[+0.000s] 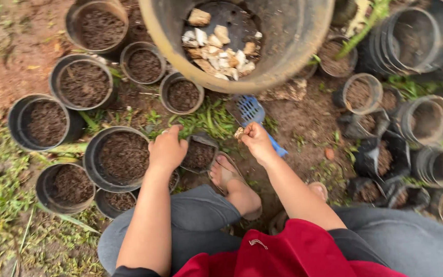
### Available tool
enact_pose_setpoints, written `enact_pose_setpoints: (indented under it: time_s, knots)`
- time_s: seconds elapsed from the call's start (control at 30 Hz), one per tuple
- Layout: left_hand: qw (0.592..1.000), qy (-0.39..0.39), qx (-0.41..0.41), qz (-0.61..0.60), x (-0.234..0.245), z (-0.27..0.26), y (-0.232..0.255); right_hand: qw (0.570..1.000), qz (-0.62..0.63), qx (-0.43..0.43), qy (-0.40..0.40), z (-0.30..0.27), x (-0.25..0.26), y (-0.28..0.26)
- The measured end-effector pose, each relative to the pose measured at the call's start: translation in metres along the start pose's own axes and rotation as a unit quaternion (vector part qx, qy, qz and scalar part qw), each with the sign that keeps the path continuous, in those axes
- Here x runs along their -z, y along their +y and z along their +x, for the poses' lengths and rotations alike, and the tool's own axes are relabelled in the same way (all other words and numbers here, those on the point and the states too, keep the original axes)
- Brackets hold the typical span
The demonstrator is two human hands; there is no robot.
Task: Weeding and organizing small nursery pots using a hand scoop
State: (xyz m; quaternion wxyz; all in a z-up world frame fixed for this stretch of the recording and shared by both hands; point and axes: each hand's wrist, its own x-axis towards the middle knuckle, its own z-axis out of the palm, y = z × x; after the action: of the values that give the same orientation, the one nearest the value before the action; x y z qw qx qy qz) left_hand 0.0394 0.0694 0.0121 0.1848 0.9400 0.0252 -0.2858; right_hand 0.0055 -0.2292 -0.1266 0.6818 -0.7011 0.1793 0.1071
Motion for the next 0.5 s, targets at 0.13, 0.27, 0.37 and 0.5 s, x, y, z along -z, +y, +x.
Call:
enact_pose_setpoints:
  time_s: [0.13,0.27,0.37,0.5]
  knots:
    - [0.998,-0.036,-0.045,-0.020,0.005,-0.014,0.025,0.997,0.031,-0.041,0.050,-0.022,0.006,0.015]
    - [0.994,-0.072,-0.086,-0.005,-0.016,-0.017,0.043,0.999,0.000,-0.046,0.027,-0.057,0.018,-0.012]
    - [0.987,-0.101,-0.116,0.038,-0.017,-0.024,0.067,0.999,-0.004,-0.046,0.012,-0.074,0.029,-0.015]
    - [0.975,-0.137,-0.141,0.103,-0.034,-0.026,0.085,0.992,-0.053,-0.108,0.035,-0.104,0.044,-0.038]
